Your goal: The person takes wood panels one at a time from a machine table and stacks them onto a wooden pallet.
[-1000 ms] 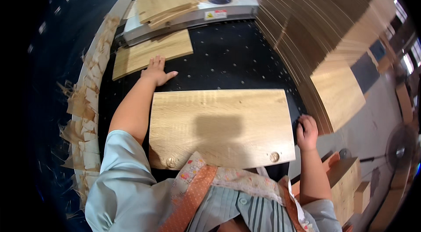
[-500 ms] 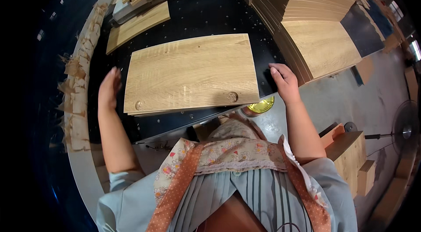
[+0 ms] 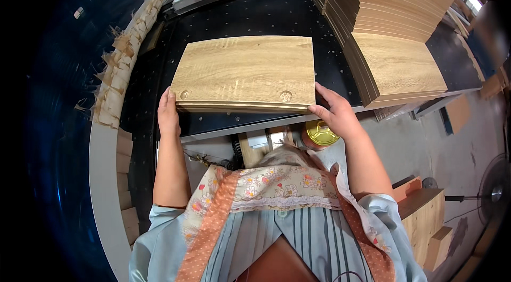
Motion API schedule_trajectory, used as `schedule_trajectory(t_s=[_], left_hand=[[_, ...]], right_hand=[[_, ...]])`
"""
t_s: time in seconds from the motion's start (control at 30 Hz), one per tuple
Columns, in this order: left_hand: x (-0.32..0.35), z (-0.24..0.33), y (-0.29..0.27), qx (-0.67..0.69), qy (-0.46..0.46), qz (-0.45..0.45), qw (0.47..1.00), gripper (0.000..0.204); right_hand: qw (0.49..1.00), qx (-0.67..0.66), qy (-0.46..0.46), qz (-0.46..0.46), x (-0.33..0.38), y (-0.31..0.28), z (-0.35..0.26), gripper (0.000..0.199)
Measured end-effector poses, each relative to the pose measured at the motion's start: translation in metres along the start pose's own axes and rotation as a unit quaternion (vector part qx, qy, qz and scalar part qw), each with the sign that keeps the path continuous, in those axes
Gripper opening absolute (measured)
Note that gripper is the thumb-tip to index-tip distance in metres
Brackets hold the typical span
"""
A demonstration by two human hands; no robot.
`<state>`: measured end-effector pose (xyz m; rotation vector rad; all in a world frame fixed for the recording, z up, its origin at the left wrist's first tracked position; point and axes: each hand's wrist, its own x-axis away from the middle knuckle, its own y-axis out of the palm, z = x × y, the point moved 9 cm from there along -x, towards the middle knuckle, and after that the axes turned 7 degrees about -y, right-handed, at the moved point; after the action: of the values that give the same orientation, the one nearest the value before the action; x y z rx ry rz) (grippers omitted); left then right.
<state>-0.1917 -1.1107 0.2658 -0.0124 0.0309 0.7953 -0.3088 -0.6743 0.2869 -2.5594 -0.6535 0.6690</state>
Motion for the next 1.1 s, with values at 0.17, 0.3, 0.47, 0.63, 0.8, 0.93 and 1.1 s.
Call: schedule_trajectory(t_s=[0.17,0.3,0.47,0.63,0.8,0.93,1.1], left_hand=[[-0.003,-0.005,-0.001,0.004,-0.005,-0.003,1.000,0.038],[0.001,-0.004,0.001,0.046,0.005,-0.053,0.998,0.043],[0.008,0.006,0.002,-0.041,0.044,-0.174,0.983,0.067],[0.003,0.013,-0.005,-0.187,0.092,-0.137,0.968,0.070],[0.005,0.023,-0.008,-0.248,0.132,-0.095,0.955,0.064],[-0.002,0.021,-0.009,-0.243,0.114,-0.115,0.956,0.065],[-0.004,0.023,0.000,-0.300,0.073,-0.143,0.940,0.061]], right_hand=[[0.997,0.071,0.013,-0.004,0.002,0.003,-0.011,0.064],[0.992,0.126,-0.029,0.004,0.007,0.005,-0.030,0.065],[0.982,0.183,-0.036,0.033,0.006,0.003,-0.039,0.055],[0.977,0.208,-0.034,0.026,0.004,0.005,-0.042,0.048],[0.979,0.202,0.001,0.024,0.002,0.004,-0.041,0.043],[0.981,0.191,0.025,0.012,0.001,0.002,-0.041,0.038],[0.971,0.238,0.008,-0.004,-0.003,0.004,-0.049,0.028]])
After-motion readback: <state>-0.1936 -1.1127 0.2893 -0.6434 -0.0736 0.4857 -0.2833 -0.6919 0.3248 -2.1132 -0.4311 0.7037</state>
